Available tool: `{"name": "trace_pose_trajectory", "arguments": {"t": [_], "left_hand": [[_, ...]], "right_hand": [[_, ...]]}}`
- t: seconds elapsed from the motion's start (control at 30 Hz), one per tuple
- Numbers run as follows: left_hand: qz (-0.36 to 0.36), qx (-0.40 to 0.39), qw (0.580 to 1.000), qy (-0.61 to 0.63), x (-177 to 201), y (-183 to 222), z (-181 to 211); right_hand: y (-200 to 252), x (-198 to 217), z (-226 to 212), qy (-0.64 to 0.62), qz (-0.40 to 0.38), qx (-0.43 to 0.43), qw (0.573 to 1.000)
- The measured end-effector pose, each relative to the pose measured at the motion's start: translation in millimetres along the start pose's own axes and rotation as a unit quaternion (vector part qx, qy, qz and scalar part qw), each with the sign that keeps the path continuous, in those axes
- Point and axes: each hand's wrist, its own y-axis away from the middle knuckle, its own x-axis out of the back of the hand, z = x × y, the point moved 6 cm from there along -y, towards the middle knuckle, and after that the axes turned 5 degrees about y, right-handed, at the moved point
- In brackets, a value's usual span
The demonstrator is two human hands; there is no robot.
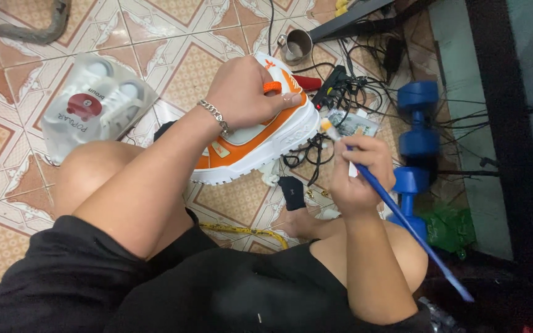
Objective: The person is painting the white sole of an orange and white sneaker using a small paintbrush.
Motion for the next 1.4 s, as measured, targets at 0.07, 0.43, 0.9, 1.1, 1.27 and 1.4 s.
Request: {"name": "trace_pose_trajectory", "arguments": {"t": [0.07,0.43,0.9,1.1,1.27,1.4], "left_hand": [[0.003,0.004,1.0,0.006,0,2,-1],[0.073,0.171,0.964,0.19,7,-3,-56],[0.454,0.326,0.683,0.471,-9,-2,-159],[0.473,0.296,0.708,0.433,23,-13,-149],[0.447,0.251,0.808,0.29,43,-13,-168],[0.374,0.05,0.862,0.338,51,16,-81]], "right_hand": [[8,-2,5,-0.067,-0.01,-0.005,0.998],[-13,28,55,-0.086,0.183,0.04,0.979],[-13,21,93,-0.143,0.251,-0.112,0.951],[-10,31,89,-0.17,0.256,-0.109,0.945],[-2,78,84,-0.11,0.329,-0.067,0.935],[-21,163,62,-0.018,0.418,-0.007,0.908]]}}
